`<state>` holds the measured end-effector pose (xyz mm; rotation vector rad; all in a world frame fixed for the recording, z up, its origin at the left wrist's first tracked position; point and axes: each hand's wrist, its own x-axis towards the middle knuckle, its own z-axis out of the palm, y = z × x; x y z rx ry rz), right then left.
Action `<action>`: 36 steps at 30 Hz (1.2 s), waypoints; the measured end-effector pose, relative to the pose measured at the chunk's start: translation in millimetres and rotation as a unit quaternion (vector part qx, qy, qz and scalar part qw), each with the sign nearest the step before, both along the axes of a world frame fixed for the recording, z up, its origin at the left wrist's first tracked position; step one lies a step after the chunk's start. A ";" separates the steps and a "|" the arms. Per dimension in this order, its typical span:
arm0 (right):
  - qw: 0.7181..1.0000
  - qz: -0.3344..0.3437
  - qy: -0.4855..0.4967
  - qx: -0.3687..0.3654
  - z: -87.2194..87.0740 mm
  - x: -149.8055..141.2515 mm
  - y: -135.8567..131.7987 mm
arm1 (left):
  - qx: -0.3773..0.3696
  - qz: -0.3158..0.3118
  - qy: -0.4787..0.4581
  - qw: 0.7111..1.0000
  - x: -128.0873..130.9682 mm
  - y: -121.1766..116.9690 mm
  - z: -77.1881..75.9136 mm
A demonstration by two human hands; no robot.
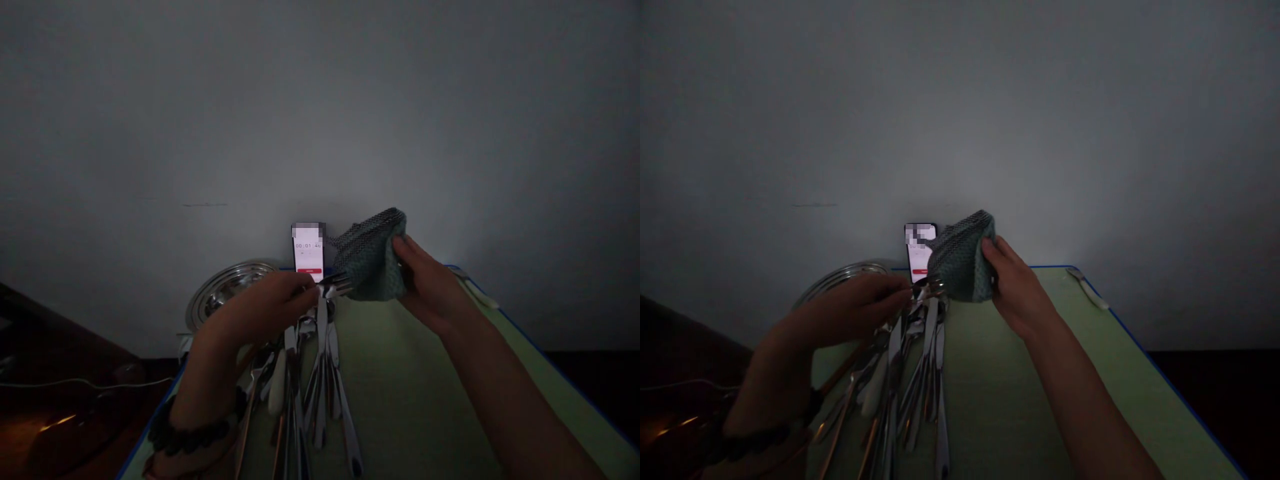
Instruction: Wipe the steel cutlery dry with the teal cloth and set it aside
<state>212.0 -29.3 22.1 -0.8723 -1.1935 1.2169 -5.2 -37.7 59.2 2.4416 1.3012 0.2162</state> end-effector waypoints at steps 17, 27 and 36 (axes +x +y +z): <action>0.990 0.029 0.100 -0.099 -5.1 -10.1 2.3 | 0.037 0.036 0.006 0.999 -11.9 -3.9 4.3; 0.964 0.165 -0.193 0.075 6.8 -29.3 -26.6 | 0.049 0.014 0.025 0.998 -11.4 -7.5 7.4; 0.963 0.149 -0.216 0.056 -1.0 -26.2 -18.0 | 0.042 -0.015 0.013 0.999 -6.0 -9.6 9.6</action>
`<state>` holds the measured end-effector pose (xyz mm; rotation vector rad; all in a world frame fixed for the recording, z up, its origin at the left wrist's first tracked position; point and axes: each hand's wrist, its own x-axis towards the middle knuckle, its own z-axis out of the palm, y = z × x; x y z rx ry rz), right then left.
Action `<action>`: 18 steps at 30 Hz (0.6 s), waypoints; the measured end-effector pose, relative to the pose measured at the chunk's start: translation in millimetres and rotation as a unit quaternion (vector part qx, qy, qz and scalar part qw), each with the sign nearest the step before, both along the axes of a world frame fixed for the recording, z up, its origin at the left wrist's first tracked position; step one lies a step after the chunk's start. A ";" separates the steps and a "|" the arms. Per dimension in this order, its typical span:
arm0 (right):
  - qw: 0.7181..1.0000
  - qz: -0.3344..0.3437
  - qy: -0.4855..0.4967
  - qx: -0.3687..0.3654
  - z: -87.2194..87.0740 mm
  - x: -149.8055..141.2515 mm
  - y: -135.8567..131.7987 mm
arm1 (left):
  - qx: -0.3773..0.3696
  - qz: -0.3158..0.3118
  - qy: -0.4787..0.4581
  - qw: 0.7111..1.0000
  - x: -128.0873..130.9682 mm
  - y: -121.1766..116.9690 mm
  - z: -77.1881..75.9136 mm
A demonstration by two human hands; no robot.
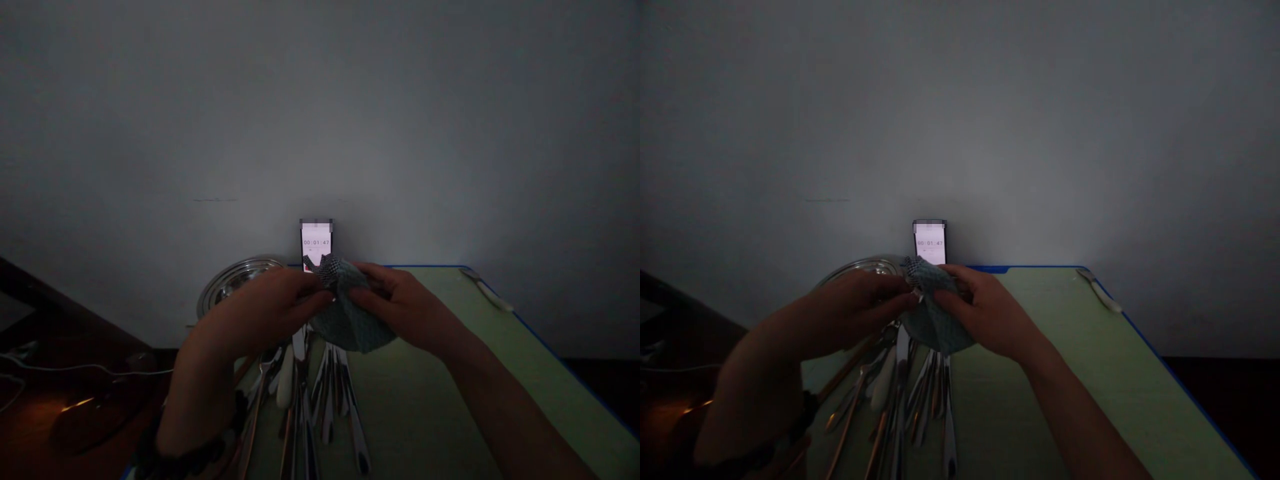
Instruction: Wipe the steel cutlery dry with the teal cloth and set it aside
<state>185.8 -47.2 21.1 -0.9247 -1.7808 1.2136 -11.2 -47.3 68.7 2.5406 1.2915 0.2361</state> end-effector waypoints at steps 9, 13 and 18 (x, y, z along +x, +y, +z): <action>0.989 -0.085 -0.097 0.071 7.9 -0.6 0.5 | -0.041 -0.014 -0.026 0.999 2.4 -4.1 3.0; 0.979 -0.131 -0.132 0.088 6.6 6.7 3.4 | -0.048 0.007 -0.035 0.998 -2.3 -4.1 0.9; 0.976 -0.131 -0.155 0.083 4.6 13.1 4.7 | -0.037 -0.013 -0.030 0.999 -4.0 -5.4 2.1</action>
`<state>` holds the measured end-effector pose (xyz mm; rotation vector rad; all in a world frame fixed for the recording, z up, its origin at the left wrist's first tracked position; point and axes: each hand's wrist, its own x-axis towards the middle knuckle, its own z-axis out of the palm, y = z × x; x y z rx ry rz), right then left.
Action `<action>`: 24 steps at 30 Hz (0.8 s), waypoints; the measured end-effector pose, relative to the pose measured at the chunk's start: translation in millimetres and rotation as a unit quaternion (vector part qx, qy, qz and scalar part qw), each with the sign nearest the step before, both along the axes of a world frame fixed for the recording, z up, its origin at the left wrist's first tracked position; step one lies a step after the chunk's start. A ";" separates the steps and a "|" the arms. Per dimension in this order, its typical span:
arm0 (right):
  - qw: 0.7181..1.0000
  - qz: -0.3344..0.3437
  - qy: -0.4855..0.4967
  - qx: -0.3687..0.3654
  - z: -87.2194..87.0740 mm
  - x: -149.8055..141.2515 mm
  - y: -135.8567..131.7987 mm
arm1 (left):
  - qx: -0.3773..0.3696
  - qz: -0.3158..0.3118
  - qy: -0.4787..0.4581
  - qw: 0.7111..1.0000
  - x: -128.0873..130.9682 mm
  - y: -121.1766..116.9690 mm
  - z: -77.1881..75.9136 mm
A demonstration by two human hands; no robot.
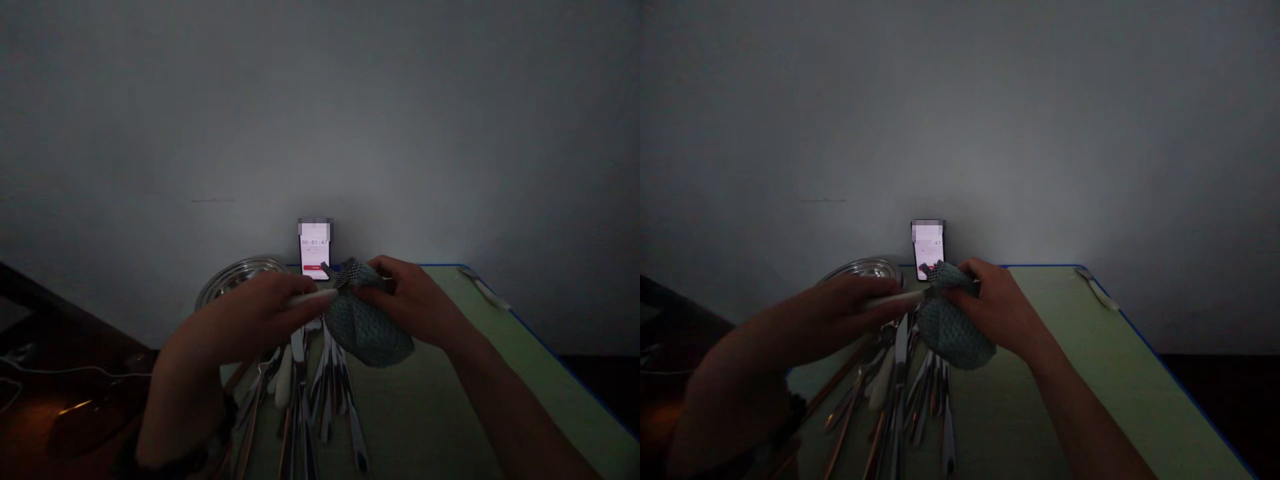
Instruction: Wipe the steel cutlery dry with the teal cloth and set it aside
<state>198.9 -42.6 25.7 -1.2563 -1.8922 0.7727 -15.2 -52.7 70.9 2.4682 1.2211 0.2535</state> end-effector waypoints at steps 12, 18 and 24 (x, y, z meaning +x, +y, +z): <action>0.996 0.061 0.026 -0.056 0.3 0.4 -1.5 | -0.001 -0.021 0.005 1.000 3.6 0.0 4.6; 0.985 0.123 0.097 -0.071 -4.1 0.5 1.2 | -0.013 -0.025 -0.002 1.000 5.8 0.0 5.0; 0.990 0.099 0.090 -0.052 0.1 -0.1 1.1 | -0.006 -0.036 -0.021 0.999 7.0 0.0 5.8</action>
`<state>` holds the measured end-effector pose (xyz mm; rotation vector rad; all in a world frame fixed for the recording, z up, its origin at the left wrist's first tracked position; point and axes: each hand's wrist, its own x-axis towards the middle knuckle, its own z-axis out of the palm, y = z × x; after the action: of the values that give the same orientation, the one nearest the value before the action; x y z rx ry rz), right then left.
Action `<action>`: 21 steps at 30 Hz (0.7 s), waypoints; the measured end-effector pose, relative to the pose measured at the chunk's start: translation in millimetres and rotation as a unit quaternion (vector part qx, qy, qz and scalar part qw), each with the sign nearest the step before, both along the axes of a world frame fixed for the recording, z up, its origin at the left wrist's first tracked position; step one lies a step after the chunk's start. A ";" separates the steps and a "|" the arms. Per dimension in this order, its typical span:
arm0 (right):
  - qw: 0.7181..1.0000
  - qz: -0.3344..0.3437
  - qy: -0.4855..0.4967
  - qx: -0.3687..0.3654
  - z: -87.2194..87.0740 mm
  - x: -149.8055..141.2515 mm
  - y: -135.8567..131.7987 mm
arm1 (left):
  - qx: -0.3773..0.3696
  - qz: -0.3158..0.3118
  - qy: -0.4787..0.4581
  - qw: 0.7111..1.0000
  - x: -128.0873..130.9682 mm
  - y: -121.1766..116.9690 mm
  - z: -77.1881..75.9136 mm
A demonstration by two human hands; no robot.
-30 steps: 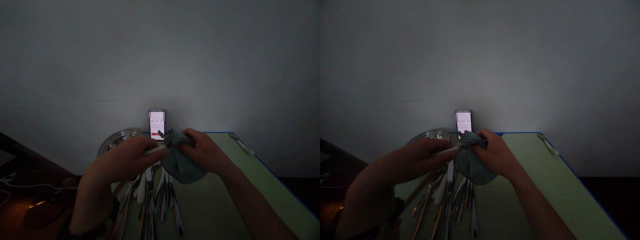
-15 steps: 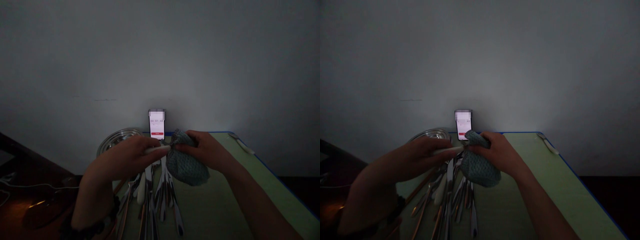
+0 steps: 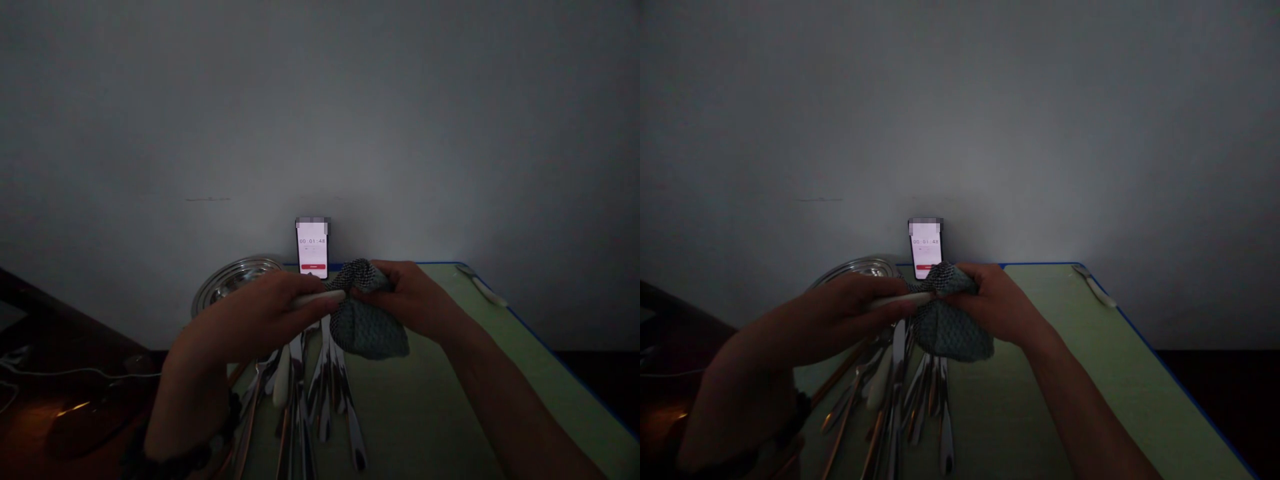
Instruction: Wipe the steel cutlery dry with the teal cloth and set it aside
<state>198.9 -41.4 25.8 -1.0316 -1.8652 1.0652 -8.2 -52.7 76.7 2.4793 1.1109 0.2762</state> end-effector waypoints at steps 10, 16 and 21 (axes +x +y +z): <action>0.991 -0.095 -0.062 0.074 4.2 -8.2 -5.4 | 0.011 0.015 -0.002 1.000 -3.1 0.2 -3.7; 0.995 -0.024 -0.078 0.051 7.8 0.6 -6.5 | -0.010 -0.002 -0.015 1.000 -4.8 2.8 -5.3; 0.993 0.068 -0.083 0.041 11.8 17.1 -6.0 | -0.031 0.012 0.010 0.999 -8.8 4.6 -6.4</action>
<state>216.0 -47.5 37.5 -0.9844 -2.1208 0.9963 -17.0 -48.1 70.3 2.4203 1.1402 0.2203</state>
